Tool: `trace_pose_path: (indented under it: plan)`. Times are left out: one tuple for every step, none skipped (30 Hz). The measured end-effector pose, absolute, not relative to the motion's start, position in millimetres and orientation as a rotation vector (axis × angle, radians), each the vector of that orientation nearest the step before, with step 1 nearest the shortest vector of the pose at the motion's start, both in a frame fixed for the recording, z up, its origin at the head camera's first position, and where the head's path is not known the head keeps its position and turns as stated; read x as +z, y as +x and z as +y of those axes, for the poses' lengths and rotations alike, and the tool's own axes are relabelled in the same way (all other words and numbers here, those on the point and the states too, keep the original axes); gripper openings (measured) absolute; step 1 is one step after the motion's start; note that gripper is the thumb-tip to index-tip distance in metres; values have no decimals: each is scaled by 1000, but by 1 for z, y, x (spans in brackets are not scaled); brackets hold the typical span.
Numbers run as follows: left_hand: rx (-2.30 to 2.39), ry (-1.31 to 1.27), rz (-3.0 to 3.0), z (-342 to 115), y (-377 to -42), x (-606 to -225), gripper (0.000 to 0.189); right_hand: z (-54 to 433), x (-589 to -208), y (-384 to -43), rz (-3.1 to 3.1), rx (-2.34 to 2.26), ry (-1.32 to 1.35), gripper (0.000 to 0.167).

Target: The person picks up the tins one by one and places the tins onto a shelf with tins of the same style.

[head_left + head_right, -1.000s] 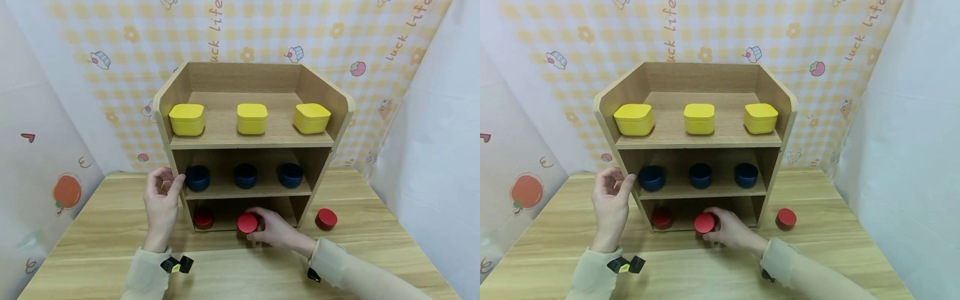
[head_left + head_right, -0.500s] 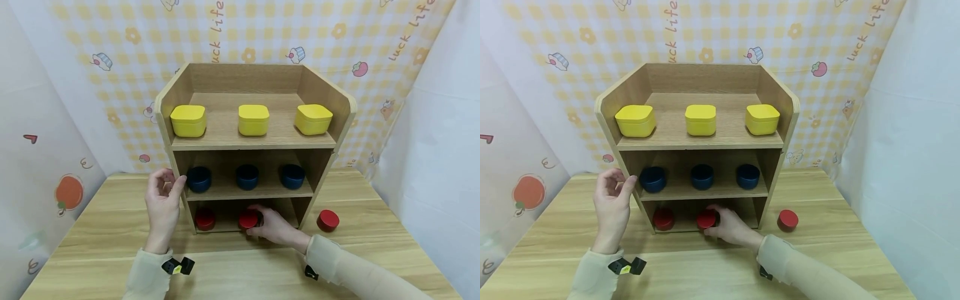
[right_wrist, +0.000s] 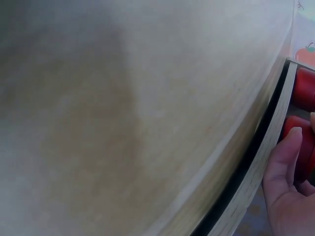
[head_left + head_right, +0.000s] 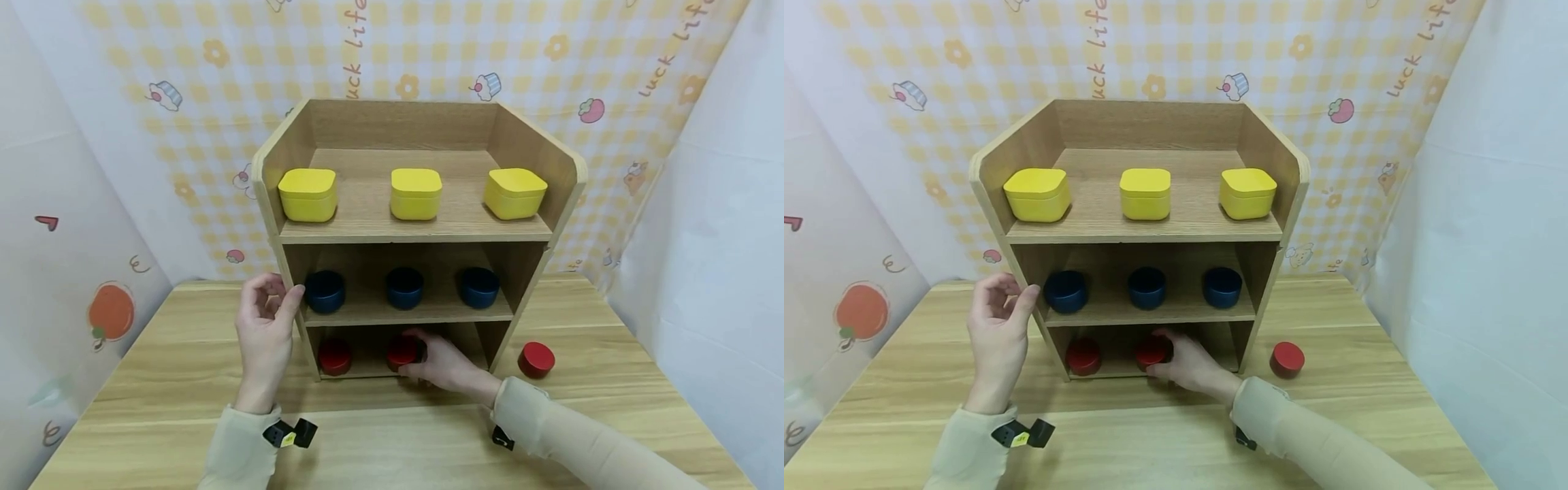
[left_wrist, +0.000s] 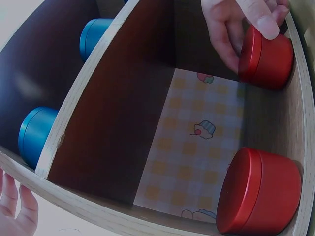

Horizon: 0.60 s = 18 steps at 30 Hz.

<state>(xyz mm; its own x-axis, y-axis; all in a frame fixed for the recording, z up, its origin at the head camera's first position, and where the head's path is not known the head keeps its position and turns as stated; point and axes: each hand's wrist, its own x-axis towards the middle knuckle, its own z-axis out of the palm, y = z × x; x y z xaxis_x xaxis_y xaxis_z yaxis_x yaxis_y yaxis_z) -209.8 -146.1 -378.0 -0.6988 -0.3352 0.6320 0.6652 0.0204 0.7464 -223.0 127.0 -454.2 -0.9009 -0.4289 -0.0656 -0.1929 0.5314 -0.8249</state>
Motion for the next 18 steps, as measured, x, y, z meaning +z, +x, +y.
trace_pose_path:
  plan:
    - [-1767,-351,-1580,-146,-210,-378,27,127,-454,-223,2508,-1312,-514,65]
    - [-1767,-356,-1580,-146,-210,-378,27,127,-455,-224,2507,-1316,-509,65]
    - [-1768,-359,-1581,-146,-210,-377,28,127,-455,-224,2507,-1321,-508,65]
    - [-1768,-360,-1582,-146,-210,-377,28,127,-455,-224,2509,-1322,-509,65]
    - [-1770,-360,-1582,-146,-210,-377,28,127,-455,-224,2511,-1320,-511,65]
    - [-1769,-358,-1583,-145,-210,-377,28,127,-455,-224,2514,-1315,-510,66]
    - [-1766,-355,-1586,-145,-210,-377,28,127,-455,-224,2516,-1311,-511,66]
    - [-1765,-352,-1586,-145,-210,-377,27,127,-455,-225,2517,-1307,-508,66]
    - [-1766,-351,-1584,-145,-210,-377,28,127,-455,-225,2517,-1304,-505,66]
    - [-1766,-350,-1582,-145,-210,-377,28,127,-454,-225,2519,-1296,-501,67]
    - [-1770,-351,-1578,-145,-210,-377,28,126,-454,-225,2519,-1294,-498,67]
    - [-1770,-351,-1577,-145,-210,-377,28,126,-454,-225,2520,-1290,-495,67]
    - [-1774,-352,-1575,-145,-210,-377,28,127,-454,-225,2521,-1289,-494,67]
    - [-1777,-353,-1573,-145,-210,-377,28,127,-454,-225,2524,-1286,-491,68]
    - [-1778,-354,-1573,-145,-210,-378,28,127,-454,-225,2527,-1285,-494,67]
    - [-1776,-353,-1575,-145,-210,-378,27,127,-453,-225,2532,-1282,-497,67]
    - [-1773,-351,-1577,-145,-210,-378,27,126,-453,-225,2537,-1281,-505,67]
    - [-1772,-350,-1577,-145,-210,-378,27,126,-453,-226,2541,-1279,-511,68]
